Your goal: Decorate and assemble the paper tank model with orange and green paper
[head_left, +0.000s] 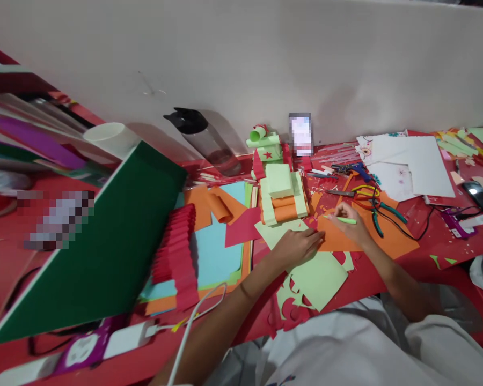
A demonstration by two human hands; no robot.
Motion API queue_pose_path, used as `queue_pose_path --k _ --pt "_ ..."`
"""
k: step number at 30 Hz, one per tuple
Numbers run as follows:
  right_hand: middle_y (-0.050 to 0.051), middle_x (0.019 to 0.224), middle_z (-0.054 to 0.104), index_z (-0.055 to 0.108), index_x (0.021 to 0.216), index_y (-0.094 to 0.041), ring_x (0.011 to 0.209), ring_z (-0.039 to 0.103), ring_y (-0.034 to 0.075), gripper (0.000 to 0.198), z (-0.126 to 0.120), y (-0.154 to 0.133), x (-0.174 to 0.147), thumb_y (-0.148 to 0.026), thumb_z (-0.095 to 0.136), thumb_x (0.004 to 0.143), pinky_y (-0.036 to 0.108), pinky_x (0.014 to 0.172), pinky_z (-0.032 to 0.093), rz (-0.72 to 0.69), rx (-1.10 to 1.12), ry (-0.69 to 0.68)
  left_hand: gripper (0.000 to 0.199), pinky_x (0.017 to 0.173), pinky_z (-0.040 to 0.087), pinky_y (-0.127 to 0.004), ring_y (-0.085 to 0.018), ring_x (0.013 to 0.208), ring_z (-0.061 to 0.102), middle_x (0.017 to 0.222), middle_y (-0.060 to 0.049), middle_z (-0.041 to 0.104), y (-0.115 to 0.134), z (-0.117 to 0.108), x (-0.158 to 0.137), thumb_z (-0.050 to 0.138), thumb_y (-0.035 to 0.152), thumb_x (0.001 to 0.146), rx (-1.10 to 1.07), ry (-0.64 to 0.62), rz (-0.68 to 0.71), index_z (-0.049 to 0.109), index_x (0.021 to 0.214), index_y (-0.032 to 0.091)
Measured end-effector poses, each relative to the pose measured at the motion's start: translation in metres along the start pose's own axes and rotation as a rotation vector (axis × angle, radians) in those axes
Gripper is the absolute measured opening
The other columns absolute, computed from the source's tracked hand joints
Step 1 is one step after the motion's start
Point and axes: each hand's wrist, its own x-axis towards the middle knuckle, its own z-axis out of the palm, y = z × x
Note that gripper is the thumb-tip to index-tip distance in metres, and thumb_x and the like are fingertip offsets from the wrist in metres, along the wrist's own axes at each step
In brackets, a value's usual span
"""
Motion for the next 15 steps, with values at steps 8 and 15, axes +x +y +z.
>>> queue_pose_path --k 8,15 --pt "0.001 0.077 0.072 0.071 0.09 -0.024 0.067 0.067 0.018 0.016 -0.001 0.008 -0.011 -0.04 0.069 0.091 0.028 0.063 0.051 0.027 -0.095 -0.034 0.045 0.053 0.042 -0.026 -0.019 0.077 0.075 0.098 -0.01 0.079 -0.004 0.01 -0.008 0.035 0.038 0.112 0.016 0.086 0.009 0.065 0.138 0.017" --pt "0.001 0.078 0.074 0.069 0.094 -0.025 0.067 0.071 0.018 0.018 0.002 0.01 -0.012 -0.043 0.068 0.093 0.027 0.063 0.055 0.078 -0.12 -0.008 0.044 0.052 0.042 -0.026 -0.018 0.071 0.075 0.097 -0.009 0.08 -0.004 0.011 -0.008 0.036 0.038 0.111 0.008 0.105 -0.021 0.065 0.138 0.019"
